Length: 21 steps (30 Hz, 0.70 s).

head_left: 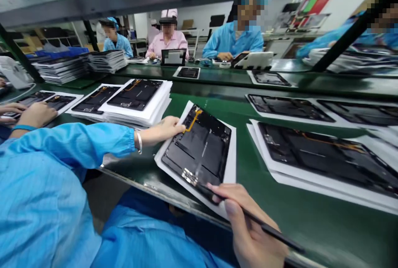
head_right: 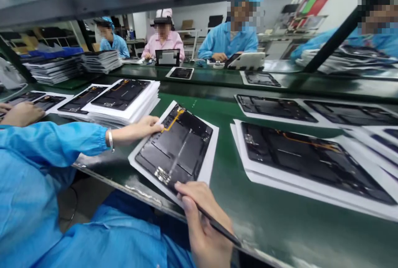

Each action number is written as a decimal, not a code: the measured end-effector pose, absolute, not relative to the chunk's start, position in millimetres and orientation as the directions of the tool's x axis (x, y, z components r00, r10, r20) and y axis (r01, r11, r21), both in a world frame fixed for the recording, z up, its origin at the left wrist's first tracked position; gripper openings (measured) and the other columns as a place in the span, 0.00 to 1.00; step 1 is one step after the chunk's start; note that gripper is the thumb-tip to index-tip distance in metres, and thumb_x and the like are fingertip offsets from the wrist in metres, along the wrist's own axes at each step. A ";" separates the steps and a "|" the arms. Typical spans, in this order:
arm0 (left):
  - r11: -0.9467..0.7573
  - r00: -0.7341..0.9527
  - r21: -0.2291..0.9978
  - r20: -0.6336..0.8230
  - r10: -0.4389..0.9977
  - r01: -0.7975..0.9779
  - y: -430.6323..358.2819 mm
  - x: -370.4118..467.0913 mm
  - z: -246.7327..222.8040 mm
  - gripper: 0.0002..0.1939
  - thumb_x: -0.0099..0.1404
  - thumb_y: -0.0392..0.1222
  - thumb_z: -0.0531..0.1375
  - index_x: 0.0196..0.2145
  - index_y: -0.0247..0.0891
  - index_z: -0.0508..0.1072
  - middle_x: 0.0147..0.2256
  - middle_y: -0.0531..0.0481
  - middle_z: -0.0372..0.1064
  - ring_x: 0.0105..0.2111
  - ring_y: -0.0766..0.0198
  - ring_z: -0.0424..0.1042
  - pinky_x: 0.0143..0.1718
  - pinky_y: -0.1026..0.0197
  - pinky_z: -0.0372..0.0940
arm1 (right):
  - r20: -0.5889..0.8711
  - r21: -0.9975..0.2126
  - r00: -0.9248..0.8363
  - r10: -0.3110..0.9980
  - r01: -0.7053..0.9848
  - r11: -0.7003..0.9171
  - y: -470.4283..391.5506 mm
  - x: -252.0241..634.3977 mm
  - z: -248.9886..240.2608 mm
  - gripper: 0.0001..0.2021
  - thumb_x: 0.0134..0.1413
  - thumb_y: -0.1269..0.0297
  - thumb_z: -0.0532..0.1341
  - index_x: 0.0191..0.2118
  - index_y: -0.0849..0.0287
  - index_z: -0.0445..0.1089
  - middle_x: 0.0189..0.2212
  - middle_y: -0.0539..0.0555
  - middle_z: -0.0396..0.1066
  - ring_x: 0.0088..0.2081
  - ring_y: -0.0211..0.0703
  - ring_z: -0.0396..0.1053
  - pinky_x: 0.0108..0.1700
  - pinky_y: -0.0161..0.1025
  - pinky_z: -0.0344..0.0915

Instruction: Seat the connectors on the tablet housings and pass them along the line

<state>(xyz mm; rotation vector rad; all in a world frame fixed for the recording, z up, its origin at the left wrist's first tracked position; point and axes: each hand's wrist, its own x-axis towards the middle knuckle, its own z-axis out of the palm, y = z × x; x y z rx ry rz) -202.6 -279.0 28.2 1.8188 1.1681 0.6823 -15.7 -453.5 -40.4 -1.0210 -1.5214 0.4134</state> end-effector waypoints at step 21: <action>-0.428 0.401 0.072 0.239 0.884 0.901 -108.6 -257.9 135.3 0.22 0.71 0.45 0.60 0.60 0.37 0.67 0.62 0.40 0.61 0.63 0.48 0.60 0.65 0.38 0.55 | 0.740 -0.494 -0.233 0.631 0.449 0.745 -382.8 53.7 -27.3 0.06 0.64 0.66 0.61 0.38 0.54 0.76 0.29 0.51 0.76 0.30 0.40 0.75 0.30 0.34 0.71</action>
